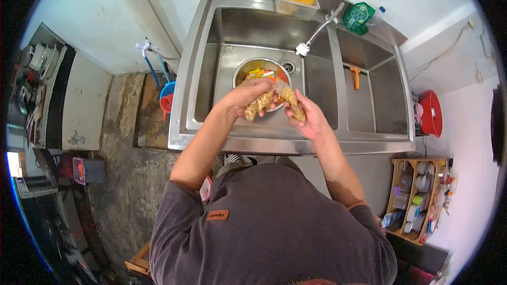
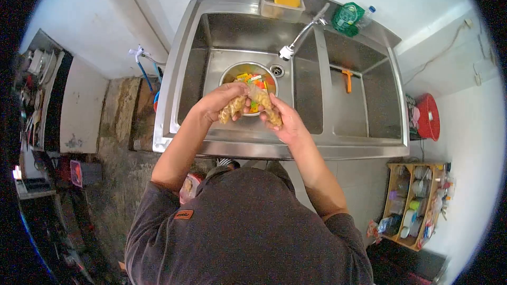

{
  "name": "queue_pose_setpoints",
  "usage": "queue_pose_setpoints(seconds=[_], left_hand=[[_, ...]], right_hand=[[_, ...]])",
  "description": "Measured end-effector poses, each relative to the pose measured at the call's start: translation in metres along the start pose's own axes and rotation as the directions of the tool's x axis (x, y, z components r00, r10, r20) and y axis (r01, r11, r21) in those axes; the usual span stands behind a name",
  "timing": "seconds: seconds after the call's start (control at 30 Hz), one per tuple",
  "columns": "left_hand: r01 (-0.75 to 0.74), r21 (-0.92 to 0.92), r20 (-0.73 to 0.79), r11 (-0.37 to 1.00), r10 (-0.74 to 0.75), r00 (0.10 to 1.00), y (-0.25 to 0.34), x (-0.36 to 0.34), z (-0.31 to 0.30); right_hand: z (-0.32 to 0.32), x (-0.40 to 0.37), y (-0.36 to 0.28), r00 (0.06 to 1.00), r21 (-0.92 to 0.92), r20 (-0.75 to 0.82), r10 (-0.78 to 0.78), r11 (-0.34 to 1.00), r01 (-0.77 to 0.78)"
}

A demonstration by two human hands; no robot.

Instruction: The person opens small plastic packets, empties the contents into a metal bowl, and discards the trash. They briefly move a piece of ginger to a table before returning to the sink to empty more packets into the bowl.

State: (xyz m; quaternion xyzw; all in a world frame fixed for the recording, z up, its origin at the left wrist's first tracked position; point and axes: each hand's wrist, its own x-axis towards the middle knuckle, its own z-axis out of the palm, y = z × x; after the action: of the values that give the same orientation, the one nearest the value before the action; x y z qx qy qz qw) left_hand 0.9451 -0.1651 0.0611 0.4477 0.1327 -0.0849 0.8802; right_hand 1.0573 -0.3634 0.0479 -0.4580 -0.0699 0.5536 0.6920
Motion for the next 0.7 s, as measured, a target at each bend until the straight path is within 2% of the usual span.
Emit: queue_pose_setpoints(seconds=[0.03, 0.13, 0.2, 0.27, 0.3, 0.37, 0.4, 0.47, 0.5, 0.53, 0.57, 0.6, 0.7], left_hand=[[-0.002, 0.048, -0.04, 0.999, 0.004, 0.999, -0.002, 0.005, -0.005], [-0.003, 0.103, -0.123, 0.995, 0.016, 0.992, -0.009, 0.02, -0.018], [-0.001, 0.125, -0.157, 0.992, 0.021, 0.987, -0.013, 0.027, -0.021], [0.025, 0.081, -0.212, 0.996, -0.007, 0.977, -0.016, 0.033, -0.021], [0.021, 0.076, -0.223, 0.997, -0.003, 0.975, -0.02, 0.037, -0.023], [0.013, 0.09, -0.274, 0.996, 0.012, 0.962, -0.029, 0.045, -0.027], [0.013, 0.086, -0.282, 0.996, 0.012, 0.959, -0.032, 0.047, -0.027], [-0.018, 0.035, -0.382, 0.999, 0.03, 0.923, -0.037, 0.049, -0.028], [-0.02, 0.031, -0.389, 0.999, 0.031, 0.921, -0.04, 0.05, -0.03], [-0.049, 0.0, -0.419, 0.999, 0.045, 0.907, -0.043, 0.052, -0.032], [-0.08, -0.031, -0.449, 0.996, 0.058, 0.892, -0.046, 0.053, -0.035], [-0.087, -0.036, -0.455, 0.996, 0.061, 0.889, -0.049, 0.053, -0.038], [-0.132, -0.097, -0.501, 0.986, 0.067, 0.863, -0.056, 0.051, -0.042]], right_hand=[[-0.006, 0.005, -0.004, 0.998, -0.025, -0.062, 0.005, 1.0, -0.006], [-0.016, 0.021, -0.021, 0.994, -0.076, -0.108, 0.005, 0.997, -0.013], [-0.021, 0.028, -0.031, 0.997, -0.133, -0.082, -0.002, 0.991, -0.009], [-0.028, 0.036, -0.041, 0.991, -0.308, -0.118, -0.06, 0.951, 0.021], [-0.032, 0.041, -0.045, 0.993, -0.311, -0.109, -0.051, 0.95, 0.015], [-0.044, 0.054, -0.052, 0.987, -0.516, -0.071, -0.142, 0.852, 0.085], [-0.048, 0.06, -0.056, 0.989, -0.516, -0.067, -0.134, 0.853, 0.081], [-0.052, 0.073, -0.062, 0.971, -0.724, -0.049, -0.233, 0.678, 0.126], [-0.042, 0.073, -0.07, 0.971, -0.808, -0.096, -0.221, 0.587, 0.053], [-0.051, 0.085, -0.066, 0.973, -0.81, -0.091, -0.213, 0.584, 0.052], [-0.066, 0.103, -0.056, 0.923, -0.888, 0.062, -0.381, 0.401, 0.225], [-0.077, 0.117, -0.049, 0.829, -0.911, 0.237, -0.506, 0.181, 0.371], [-0.075, 0.131, -0.041, 0.868, -0.939, 0.199, -0.456, 0.166, 0.303]])
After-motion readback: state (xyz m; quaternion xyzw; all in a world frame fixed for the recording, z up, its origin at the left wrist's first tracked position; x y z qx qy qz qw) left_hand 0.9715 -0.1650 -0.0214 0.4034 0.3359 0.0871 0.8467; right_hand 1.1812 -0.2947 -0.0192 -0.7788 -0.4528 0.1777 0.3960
